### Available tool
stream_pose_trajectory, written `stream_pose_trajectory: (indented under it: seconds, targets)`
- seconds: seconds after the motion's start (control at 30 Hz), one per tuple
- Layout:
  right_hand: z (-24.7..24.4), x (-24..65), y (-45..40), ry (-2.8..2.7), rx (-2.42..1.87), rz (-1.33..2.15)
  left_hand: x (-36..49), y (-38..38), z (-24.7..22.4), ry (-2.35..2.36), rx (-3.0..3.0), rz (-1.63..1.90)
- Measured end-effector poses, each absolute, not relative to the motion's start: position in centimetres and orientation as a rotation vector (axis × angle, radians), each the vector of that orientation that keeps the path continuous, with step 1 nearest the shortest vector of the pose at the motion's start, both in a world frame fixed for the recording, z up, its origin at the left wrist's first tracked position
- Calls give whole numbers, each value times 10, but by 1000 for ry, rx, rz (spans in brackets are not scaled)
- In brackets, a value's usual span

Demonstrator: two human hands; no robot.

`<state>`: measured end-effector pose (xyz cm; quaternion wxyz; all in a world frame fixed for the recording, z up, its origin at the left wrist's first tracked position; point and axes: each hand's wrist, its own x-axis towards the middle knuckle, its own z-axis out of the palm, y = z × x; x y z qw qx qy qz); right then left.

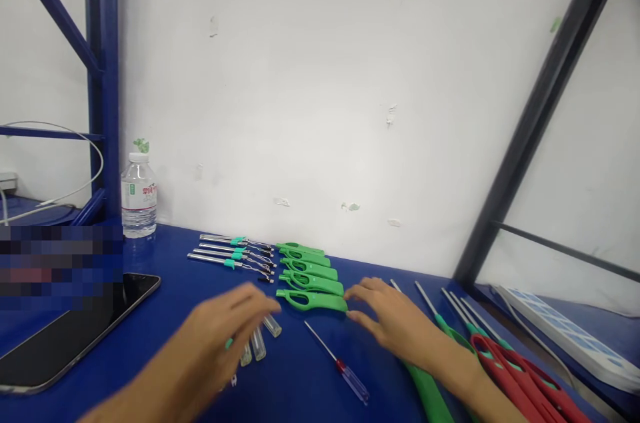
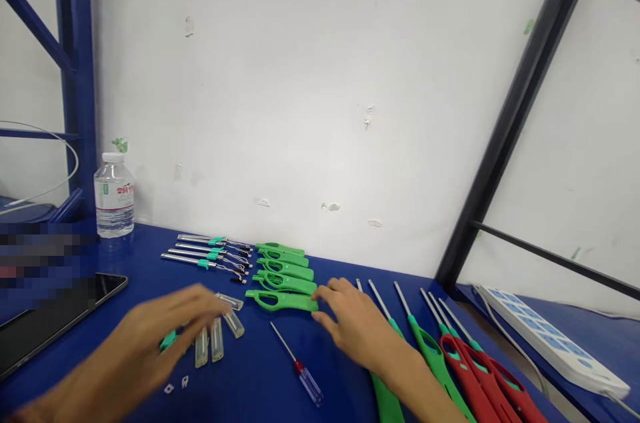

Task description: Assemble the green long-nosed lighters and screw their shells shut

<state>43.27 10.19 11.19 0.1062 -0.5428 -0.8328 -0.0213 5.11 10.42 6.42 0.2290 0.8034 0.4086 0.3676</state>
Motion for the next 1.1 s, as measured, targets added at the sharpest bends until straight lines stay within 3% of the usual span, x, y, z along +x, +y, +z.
stream_pose_trajectory:
  seconds: [0.13, 0.27, 0.7, 1.1]
  targets:
    - [112, 405, 128, -2629, -1458, -41, 14, 192, 107, 1392, 2518, 780]
    - [105, 405, 144, -2654, -1457, -42, -5, 233, 106, 1530, 2655, 537]
    - [99, 412, 141, -2624, -1533, -21, -25, 248, 81, 1547, 2737, 338]
    - [107, 410, 130, -2652, -1501, 42, -34, 253, 71, 1491, 2871, 393]
